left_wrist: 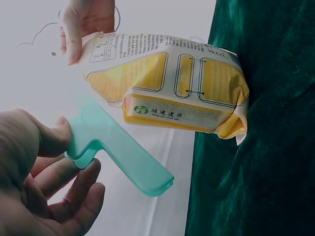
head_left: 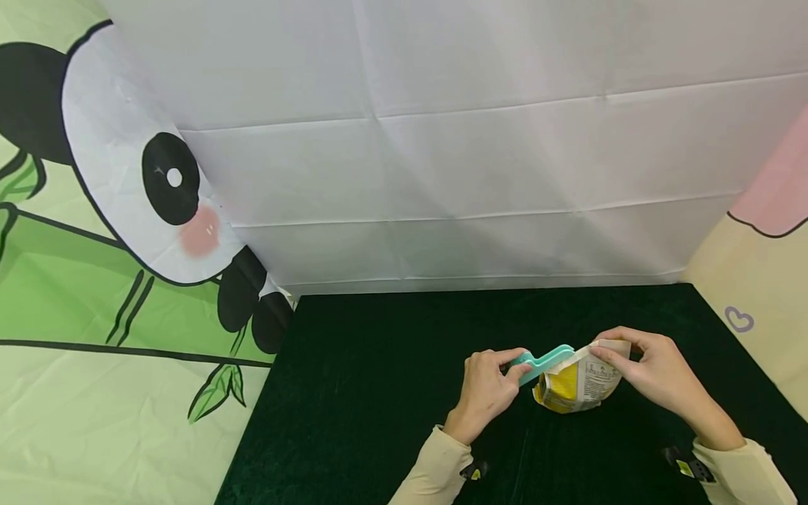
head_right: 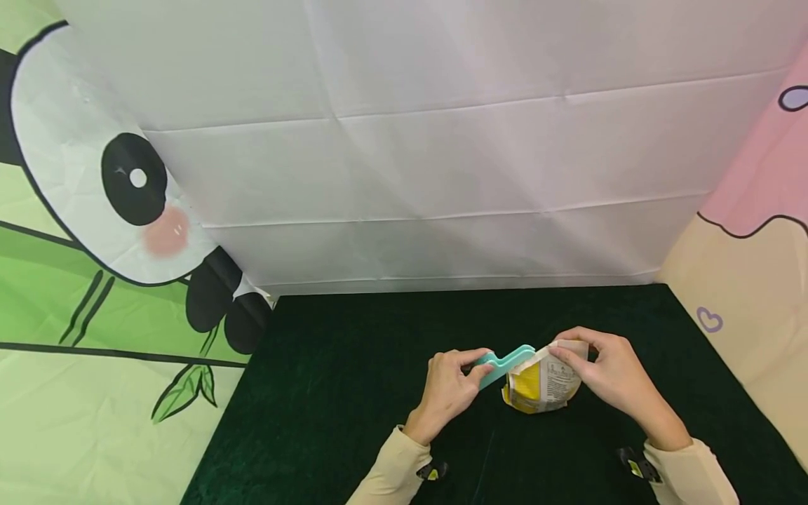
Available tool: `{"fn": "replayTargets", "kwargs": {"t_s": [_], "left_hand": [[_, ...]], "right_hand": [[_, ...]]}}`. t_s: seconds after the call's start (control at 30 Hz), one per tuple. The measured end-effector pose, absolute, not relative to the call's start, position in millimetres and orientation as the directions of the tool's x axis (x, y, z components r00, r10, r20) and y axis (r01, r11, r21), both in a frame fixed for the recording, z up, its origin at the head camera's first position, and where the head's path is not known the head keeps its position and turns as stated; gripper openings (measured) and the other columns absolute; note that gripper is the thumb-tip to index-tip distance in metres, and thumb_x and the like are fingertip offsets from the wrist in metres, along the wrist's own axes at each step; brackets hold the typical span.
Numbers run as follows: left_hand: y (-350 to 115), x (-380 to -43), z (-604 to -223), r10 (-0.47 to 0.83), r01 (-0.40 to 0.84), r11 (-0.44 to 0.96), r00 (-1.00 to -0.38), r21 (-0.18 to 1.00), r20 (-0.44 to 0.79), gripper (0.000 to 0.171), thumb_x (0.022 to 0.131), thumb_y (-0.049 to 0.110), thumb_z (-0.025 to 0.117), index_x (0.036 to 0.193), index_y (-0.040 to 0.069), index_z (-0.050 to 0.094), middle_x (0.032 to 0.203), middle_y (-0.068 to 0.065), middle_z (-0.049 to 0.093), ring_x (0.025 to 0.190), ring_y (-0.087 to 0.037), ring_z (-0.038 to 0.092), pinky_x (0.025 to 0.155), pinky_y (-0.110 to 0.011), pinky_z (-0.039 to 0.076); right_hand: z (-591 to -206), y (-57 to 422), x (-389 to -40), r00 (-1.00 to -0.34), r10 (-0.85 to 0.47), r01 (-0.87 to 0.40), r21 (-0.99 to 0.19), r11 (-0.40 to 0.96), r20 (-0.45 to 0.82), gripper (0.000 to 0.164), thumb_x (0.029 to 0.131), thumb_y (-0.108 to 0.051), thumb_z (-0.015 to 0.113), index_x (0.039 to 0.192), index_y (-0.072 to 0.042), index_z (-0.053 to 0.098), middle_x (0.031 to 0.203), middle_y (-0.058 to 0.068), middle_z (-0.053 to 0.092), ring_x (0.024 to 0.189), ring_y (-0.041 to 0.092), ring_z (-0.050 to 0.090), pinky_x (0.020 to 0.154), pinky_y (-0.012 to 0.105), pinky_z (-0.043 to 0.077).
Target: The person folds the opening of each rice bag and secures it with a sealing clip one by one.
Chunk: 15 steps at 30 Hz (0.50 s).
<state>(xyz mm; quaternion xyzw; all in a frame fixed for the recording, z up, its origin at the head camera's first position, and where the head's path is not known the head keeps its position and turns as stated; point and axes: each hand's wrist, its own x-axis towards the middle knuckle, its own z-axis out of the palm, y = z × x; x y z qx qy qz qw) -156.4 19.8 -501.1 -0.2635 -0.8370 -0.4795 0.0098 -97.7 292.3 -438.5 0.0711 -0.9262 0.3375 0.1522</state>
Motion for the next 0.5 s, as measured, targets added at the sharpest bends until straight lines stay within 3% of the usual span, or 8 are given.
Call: {"fn": "replayTargets", "kwargs": {"t_s": [0.5], "left_hand": [[28.4, -156.7, -500.5, 0.445, 0.457, 0.395, -0.854, 0.797, 0.269, 0.026, 0.104, 0.027, 0.070, 0.126, 0.016, 0.079, 0.078, 0.006, 0.067, 0.045, 0.003, 0.036, 0.044, -0.014, 0.037]], "right_hand": [[-439.0, 291.9, -98.8, -0.942, -0.022, -0.232, -0.601, 0.765, 0.336, 0.009, 0.098, -0.015, 0.077, 0.107, -0.015, 0.080, 0.096, 0.006, 0.077, 0.076, 0.002, 0.053, 0.061, 0.022, 0.045]]}}
